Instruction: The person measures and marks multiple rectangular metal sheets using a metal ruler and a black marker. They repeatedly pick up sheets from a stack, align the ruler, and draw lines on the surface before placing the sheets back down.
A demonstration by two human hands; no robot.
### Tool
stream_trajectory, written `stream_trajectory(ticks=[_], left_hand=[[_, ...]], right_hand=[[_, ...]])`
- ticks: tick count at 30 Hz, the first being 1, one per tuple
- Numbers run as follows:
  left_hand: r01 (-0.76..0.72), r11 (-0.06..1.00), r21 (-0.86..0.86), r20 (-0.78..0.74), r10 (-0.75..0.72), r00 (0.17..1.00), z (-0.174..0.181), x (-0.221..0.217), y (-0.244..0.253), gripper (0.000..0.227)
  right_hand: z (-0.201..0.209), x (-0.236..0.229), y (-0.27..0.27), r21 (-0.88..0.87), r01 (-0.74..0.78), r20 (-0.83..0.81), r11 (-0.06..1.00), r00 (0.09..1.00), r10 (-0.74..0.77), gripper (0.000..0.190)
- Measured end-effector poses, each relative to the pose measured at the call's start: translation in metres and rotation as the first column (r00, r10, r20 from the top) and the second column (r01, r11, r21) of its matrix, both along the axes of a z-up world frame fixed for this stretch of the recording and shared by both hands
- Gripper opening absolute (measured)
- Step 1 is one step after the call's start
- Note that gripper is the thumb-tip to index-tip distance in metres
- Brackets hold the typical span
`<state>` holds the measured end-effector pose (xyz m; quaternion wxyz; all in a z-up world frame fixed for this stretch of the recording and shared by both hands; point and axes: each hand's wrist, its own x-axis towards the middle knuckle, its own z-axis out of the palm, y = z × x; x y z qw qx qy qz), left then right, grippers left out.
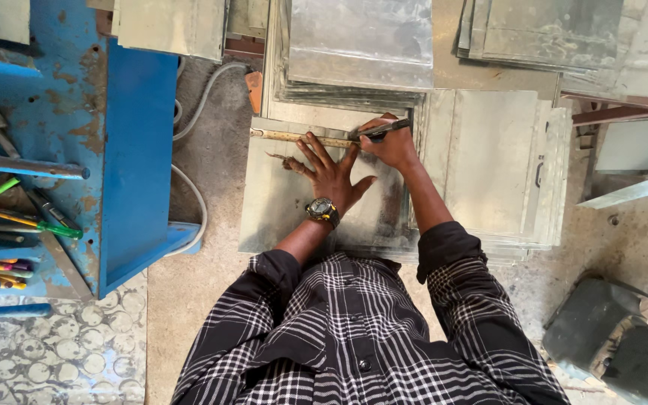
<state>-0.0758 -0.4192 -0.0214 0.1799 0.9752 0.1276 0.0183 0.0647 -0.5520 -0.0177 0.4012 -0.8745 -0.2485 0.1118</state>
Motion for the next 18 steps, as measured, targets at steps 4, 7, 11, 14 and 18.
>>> stream_trajectory(ticks=[4,7,11,14,18], left_hand=[[0.003,1.0,-0.006,0.01,-0.003,1.0,-0.0009,0.0007,0.0007,0.095],[0.006,1.0,0.001,-0.014,-0.006,1.0,-0.0001,0.0004,0.0004,0.094],[-0.002,1.0,-0.006,-0.004,0.002,1.0,0.0019,0.0001,-0.0005,0.094],[-0.006,1.0,0.003,0.002,0.006,1.0,0.0017,0.0,-0.0004,0.093],[0.003,1.0,-0.007,-0.014,-0.003,1.0,0.0025,0.0011,0.0001,0.094]], right_hand=[[-0.0005,0.0022,0.0002,-0.029,-0.018,-0.026,0.999,1.0,0.017,0.028],[-0.0044,0.0034,-0.0007,-0.019,-0.013,-0.01,1.0,1.0,0.013,0.027],[-0.0074,0.0014,0.0012,0.021,0.053,0.05,0.998,0.997,-0.054,0.026],[-0.0049,0.0002,0.0021,0.018,0.071,0.031,0.997,0.997,-0.072,0.025],[-0.0001,0.0011,0.001,0.013,0.014,0.0,1.0,1.0,-0.014,0.024]])
